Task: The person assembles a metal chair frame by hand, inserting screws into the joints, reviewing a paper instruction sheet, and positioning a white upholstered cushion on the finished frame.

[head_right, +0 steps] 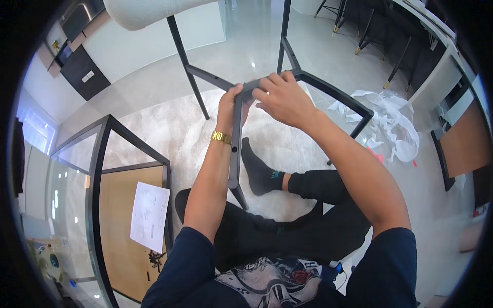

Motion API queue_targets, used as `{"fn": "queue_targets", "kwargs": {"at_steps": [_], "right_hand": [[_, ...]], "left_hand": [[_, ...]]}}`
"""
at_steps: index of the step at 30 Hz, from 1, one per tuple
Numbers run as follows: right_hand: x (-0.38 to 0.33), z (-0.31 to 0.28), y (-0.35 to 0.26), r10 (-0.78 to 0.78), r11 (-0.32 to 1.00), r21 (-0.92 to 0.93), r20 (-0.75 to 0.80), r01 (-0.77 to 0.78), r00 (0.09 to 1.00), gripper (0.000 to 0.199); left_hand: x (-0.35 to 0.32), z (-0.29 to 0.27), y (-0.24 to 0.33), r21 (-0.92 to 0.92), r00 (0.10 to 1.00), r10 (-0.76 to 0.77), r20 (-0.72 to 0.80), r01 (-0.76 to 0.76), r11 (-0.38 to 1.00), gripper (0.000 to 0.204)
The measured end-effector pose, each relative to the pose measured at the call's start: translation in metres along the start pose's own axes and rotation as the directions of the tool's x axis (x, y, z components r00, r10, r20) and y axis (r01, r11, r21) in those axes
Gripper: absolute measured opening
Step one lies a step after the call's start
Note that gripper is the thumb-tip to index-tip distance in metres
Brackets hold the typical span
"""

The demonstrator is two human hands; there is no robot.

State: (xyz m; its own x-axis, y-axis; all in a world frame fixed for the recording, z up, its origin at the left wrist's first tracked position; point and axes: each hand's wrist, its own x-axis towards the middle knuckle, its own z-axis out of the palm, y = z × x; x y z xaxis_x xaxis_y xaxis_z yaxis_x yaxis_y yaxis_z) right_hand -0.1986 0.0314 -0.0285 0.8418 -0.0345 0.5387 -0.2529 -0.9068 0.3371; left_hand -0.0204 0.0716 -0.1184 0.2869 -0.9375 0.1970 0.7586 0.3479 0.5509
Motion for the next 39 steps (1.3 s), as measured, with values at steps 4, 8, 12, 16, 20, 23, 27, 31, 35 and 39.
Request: {"fn": "queue_targets", "kwargs": {"at_steps": [4, 8, 12, 16, 20, 23, 27, 31, 35, 39], "right_hand": [[0.003, 0.005, 0.015, -0.064, 0.997, 0.051, 0.106, 0.059, 0.992, 0.005], [0.010, 0.007, 0.023, 0.042, 0.922, 0.369, 0.206, -0.118, 0.978, 0.006], [0.007, 0.007, 0.020, -0.024, 0.810, 0.547, 0.392, -0.212, 0.920, 0.009], [-0.017, -0.002, 0.001, 0.220, 0.728, 0.595, 0.268, -0.341, 0.938, 0.013], [-0.081, 0.037, 0.002, 0.707, 0.442, 0.733, 0.070, -0.518, 0.703, 0.015], [-0.098, 0.057, 0.001, 0.909, 0.072, 0.883, 0.134, -0.464, 0.395, 0.015], [-0.091, 0.073, 0.003, 0.958, 0.115, 0.925, -0.007, -0.361, 0.287, 0.016], [-0.085, 0.072, 0.016, 0.943, 0.271, 0.871, -0.154, -0.409, 0.296, 0.014], [-0.089, 0.075, 0.023, 0.906, 0.391, 0.796, -0.245, -0.462, 0.346, 0.012], [-0.086, 0.073, 0.023, 0.880, 0.432, 0.773, -0.250, -0.464, 0.403, 0.013]], "left_hand": [[-0.004, 0.005, 0.002, 0.043, 0.999, -0.037, 0.040, 0.035, 0.998, 0.025], [-0.003, 0.006, 0.003, 0.044, 0.996, -0.059, 0.067, 0.056, 0.997, 0.024], [-0.008, 0.007, 0.005, 0.002, 0.998, -0.065, 0.021, 0.065, 0.998, 0.030], [-0.012, 0.010, 0.006, 0.057, 0.998, -0.046, -0.046, 0.048, 0.997, 0.040], [-0.015, 0.014, 0.022, 0.380, 0.957, -0.099, -0.273, 0.202, 0.903, 0.056], [-0.032, 0.022, 0.026, 0.810, 0.818, 0.495, -0.292, -0.063, 0.582, 0.050], [-0.030, 0.032, 0.067, 0.925, 0.715, 0.653, 0.248, -0.374, 0.058, 0.032], [-0.003, 0.099, 0.065, 0.891, 0.872, 0.182, 0.454, -0.444, -0.091, 0.030], [0.043, 0.125, 0.028, 0.812, 0.838, -0.189, 0.512, -0.544, -0.213, 0.042], [0.082, 0.117, 0.003, 0.821, 0.850, -0.355, 0.390, -0.495, -0.284, 0.050]]}}
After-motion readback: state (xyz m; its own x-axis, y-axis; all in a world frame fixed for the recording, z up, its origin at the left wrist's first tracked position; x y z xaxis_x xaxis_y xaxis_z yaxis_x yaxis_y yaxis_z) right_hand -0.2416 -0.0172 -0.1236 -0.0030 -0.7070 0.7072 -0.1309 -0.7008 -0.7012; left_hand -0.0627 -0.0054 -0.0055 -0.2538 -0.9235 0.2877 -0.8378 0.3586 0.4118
